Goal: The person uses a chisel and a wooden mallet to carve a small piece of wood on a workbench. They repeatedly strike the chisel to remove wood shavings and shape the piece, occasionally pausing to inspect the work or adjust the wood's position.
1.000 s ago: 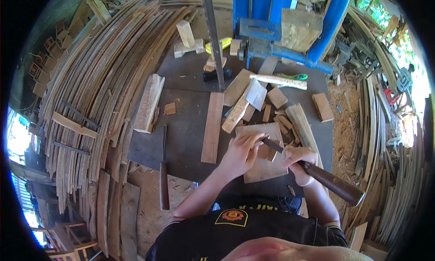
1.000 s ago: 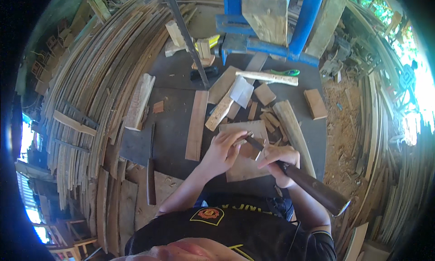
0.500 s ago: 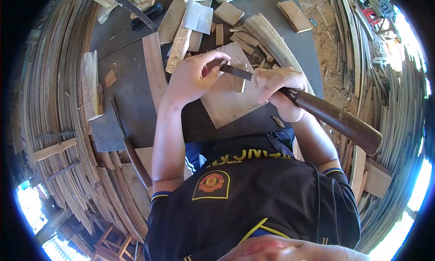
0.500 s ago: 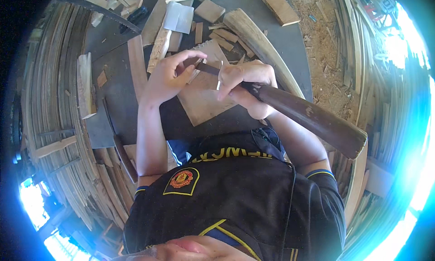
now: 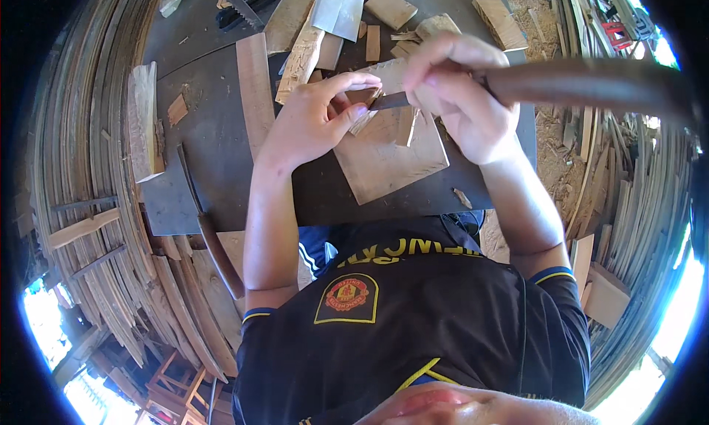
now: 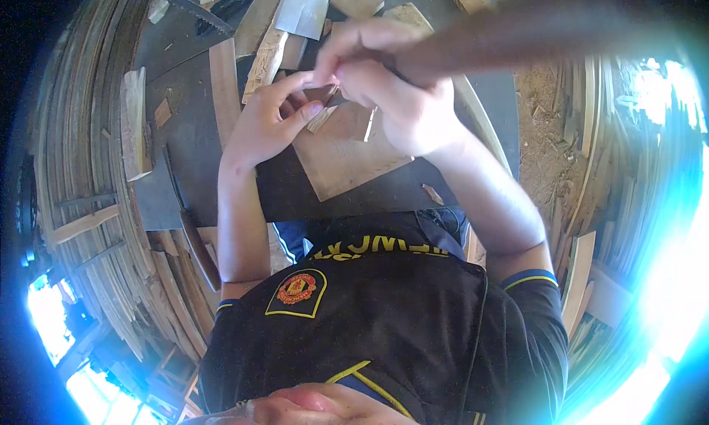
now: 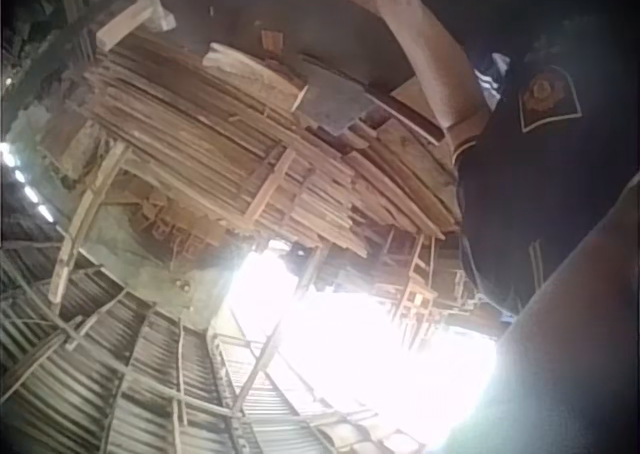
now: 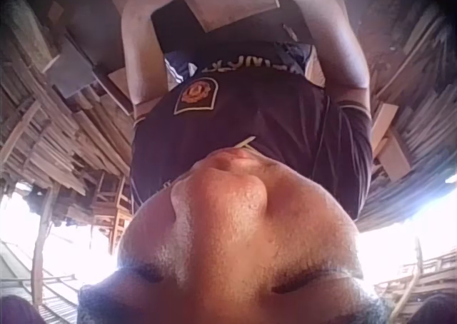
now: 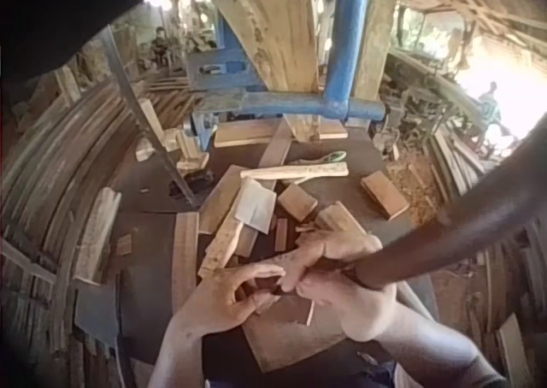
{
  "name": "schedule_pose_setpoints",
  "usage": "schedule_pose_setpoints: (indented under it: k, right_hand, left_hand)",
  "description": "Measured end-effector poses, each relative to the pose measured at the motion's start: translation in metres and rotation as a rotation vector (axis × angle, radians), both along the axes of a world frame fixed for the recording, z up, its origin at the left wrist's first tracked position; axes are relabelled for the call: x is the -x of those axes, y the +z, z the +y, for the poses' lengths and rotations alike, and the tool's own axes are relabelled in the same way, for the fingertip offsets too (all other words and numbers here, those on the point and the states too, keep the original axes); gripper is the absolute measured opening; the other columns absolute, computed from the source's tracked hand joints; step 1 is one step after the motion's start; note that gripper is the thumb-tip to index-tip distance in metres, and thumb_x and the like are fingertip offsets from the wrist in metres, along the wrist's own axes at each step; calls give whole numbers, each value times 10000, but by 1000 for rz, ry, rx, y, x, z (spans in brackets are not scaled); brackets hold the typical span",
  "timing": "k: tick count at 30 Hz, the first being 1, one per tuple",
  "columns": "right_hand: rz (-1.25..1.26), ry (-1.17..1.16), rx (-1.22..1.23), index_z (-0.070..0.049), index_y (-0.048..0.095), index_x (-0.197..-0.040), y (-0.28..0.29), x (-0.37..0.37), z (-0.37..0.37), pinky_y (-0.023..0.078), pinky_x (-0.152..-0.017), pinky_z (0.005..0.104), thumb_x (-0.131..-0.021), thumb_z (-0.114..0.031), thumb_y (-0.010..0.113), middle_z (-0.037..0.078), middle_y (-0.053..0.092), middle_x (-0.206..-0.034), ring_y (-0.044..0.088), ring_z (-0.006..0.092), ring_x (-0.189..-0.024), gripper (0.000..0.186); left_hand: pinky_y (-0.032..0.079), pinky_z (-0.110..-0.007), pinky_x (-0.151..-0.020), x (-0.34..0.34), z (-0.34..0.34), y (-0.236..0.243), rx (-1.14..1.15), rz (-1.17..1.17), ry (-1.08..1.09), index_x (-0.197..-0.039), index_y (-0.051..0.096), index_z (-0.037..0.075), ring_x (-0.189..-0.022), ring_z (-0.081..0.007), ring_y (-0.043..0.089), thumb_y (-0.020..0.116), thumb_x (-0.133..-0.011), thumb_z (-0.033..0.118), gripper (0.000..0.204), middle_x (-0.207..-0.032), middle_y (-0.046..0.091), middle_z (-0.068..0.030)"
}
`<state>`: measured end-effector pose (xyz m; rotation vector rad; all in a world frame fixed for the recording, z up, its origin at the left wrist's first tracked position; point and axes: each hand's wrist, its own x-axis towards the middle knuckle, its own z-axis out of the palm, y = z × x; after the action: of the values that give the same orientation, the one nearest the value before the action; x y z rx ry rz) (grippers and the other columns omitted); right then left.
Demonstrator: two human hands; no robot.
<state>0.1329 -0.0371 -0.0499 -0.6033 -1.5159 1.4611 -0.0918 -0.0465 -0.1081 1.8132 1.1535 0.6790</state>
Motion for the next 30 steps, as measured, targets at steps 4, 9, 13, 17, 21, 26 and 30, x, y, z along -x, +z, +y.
schedule_pose_setpoints:
  k: [4,9,13,17,21,26,30]
  right_hand:
    - [-89,-91,-15,70,619,-928,7,31,10,306,-531,265,-893,-15,470,-20,382,-566,344,75,-515,175]
    - [-127,-192,64,43,612,-859,19,54,17,346,-552,252,-878,12,498,-16,481,-646,420,62,-575,119]
    - [-26,-175,174,16,632,-849,2,40,29,347,-541,250,-876,23,520,-23,523,-673,451,49,-586,116]
    - [81,-213,231,31,616,-838,8,42,26,282,-485,244,-873,-13,494,-48,439,-558,362,31,-476,134]
    - [-181,-304,-148,6,658,-789,11,65,14,322,-505,226,-804,-23,532,-19,557,-624,460,35,-542,130]
    - [-273,-230,-28,-10,663,-794,20,76,24,328,-519,227,-818,-46,549,-26,560,-652,484,26,-597,122]
    - [-338,-217,-36,-11,664,-798,23,84,28,378,-573,250,-826,-77,564,-8,575,-664,499,48,-624,123]
  left_hand:
    - [551,-271,-681,1,0,-6,-59,-84,50,-1278,654,77,-718,-142,679,641,-916,21,366,-1049,761,-70]
    - [569,-272,-696,4,-2,-13,17,-249,80,-1245,661,39,-792,-157,716,607,-930,2,322,-1030,755,-107]
    - [576,-282,-699,0,-8,-11,-118,-124,95,-1209,676,19,-818,-161,726,636,-922,22,290,-1028,750,-118]
    - [568,-276,-719,-1,-11,-5,-72,-97,82,-1208,677,9,-821,-159,705,726,-894,83,326,-977,730,-108]
    - [569,-310,-691,-3,-14,-6,-99,-96,88,-1192,668,0,-740,-182,704,826,-795,112,441,-936,720,-119]
    - [559,-335,-693,-2,-17,-4,-42,25,126,-1163,679,4,-733,-197,702,825,-783,127,425,-858,711,-110]
    - [552,-367,-695,-7,-23,-3,-94,75,156,-1074,688,-4,-731,-249,697,819,-777,138,354,-817,696,-121]
